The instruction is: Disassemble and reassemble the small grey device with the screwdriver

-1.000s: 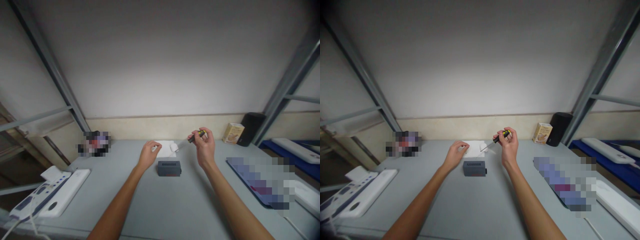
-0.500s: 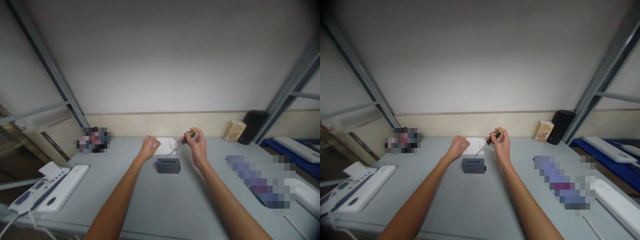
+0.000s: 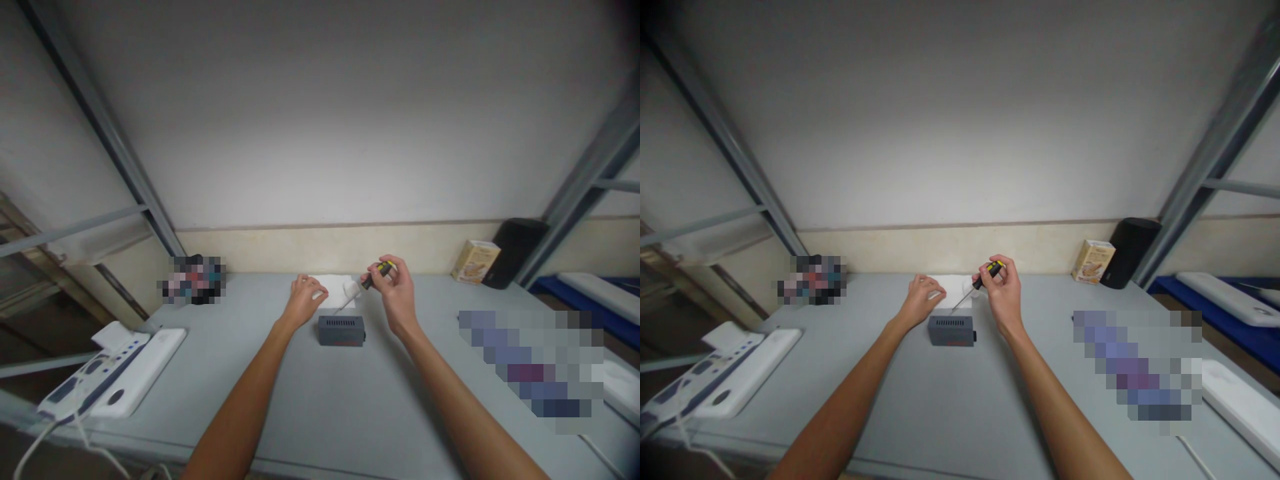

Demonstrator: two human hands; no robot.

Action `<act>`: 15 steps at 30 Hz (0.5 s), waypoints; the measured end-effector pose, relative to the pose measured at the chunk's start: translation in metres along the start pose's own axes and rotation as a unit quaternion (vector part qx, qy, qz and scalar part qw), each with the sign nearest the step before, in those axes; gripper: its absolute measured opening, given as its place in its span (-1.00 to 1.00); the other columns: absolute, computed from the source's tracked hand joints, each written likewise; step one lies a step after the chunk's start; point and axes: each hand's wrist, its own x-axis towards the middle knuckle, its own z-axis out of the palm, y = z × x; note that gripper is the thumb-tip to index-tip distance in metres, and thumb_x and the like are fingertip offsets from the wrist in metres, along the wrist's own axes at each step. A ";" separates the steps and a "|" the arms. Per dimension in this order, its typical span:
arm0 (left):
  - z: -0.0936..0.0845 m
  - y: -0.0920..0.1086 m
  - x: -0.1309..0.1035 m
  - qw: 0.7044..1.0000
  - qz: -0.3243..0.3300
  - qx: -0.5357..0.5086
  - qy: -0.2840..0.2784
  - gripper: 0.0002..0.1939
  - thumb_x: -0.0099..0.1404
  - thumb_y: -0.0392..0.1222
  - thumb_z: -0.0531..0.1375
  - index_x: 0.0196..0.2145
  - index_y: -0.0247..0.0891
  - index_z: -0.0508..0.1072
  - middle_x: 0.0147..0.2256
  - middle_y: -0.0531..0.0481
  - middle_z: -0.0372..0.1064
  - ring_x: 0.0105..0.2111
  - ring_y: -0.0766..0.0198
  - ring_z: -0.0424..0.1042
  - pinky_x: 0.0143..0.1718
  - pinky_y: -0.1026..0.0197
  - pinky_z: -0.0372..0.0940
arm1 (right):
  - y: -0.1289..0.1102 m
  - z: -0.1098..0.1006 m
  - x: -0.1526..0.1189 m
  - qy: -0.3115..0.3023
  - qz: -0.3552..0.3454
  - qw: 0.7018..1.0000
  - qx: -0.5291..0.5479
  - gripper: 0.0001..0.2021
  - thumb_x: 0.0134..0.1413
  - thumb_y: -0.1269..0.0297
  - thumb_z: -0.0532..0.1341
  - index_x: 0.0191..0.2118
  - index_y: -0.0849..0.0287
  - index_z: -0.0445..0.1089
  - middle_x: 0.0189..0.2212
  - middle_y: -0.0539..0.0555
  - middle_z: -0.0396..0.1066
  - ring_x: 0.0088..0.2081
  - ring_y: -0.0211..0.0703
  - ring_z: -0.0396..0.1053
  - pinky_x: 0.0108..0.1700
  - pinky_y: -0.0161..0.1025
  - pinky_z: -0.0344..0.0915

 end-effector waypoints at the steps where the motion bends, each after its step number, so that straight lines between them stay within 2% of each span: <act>1: -0.002 -0.001 0.000 1.000 -0.006 0.006 0.004 -0.89 0.38 -0.13 0.29 -0.22 -0.11 0.64 -0.12 -0.05 0.51 0.04 0.03 0.23 0.09 0.00 0.09 | 0.000 0.000 0.000 0.001 -0.001 1.000 -0.001 -0.55 0.01 0.06 0.44 -0.06 0.03 0.29 -0.28 -0.07 0.41 -0.38 -0.20 0.55 -0.20 -0.16 0.50; 4: -0.008 -0.010 -0.002 0.999 -0.031 0.018 0.019 -0.87 0.40 -0.14 0.26 -0.19 -0.12 0.64 -0.12 -0.06 0.51 0.01 0.04 0.24 0.06 0.01 0.10 | 0.002 0.000 0.000 0.003 -0.004 1.000 -0.002 -0.55 0.01 0.06 0.44 -0.05 0.03 0.29 -0.28 -0.07 0.42 -0.37 -0.20 0.56 -0.18 -0.15 0.51; 9: -0.010 -0.023 -0.007 0.999 -0.039 0.028 -0.010 -0.86 0.41 -0.14 0.25 -0.19 -0.11 0.64 -0.12 -0.07 0.50 0.03 0.03 0.24 0.08 -0.01 0.10 | 0.001 0.000 -0.001 0.008 -0.003 1.000 -0.004 -0.56 0.02 0.07 0.44 -0.06 0.03 0.29 -0.27 -0.06 0.43 -0.37 -0.21 0.56 -0.16 -0.15 0.51; 13: -0.011 -0.021 -0.007 0.999 -0.037 0.026 -0.021 -0.86 0.39 -0.13 0.26 -0.19 -0.10 0.65 -0.13 -0.06 0.51 0.00 0.05 0.27 0.08 -0.01 0.11 | -0.003 0.001 -0.002 0.004 -0.001 1.000 -0.010 -0.57 0.03 0.06 0.43 -0.06 0.03 0.29 -0.25 -0.05 0.42 -0.41 -0.25 0.53 -0.18 -0.18 0.52; 15: -0.016 -0.016 -0.006 0.999 -0.039 0.011 -0.007 -0.85 0.40 -0.14 0.24 -0.19 -0.12 0.64 -0.13 -0.07 0.52 -0.01 0.06 0.29 0.09 -0.02 0.11 | -0.006 0.003 -0.003 -0.011 -0.003 1.000 -0.008 -0.58 0.04 0.07 0.43 -0.06 0.02 0.29 -0.23 -0.05 0.42 -0.42 -0.26 0.52 -0.19 -0.18 0.53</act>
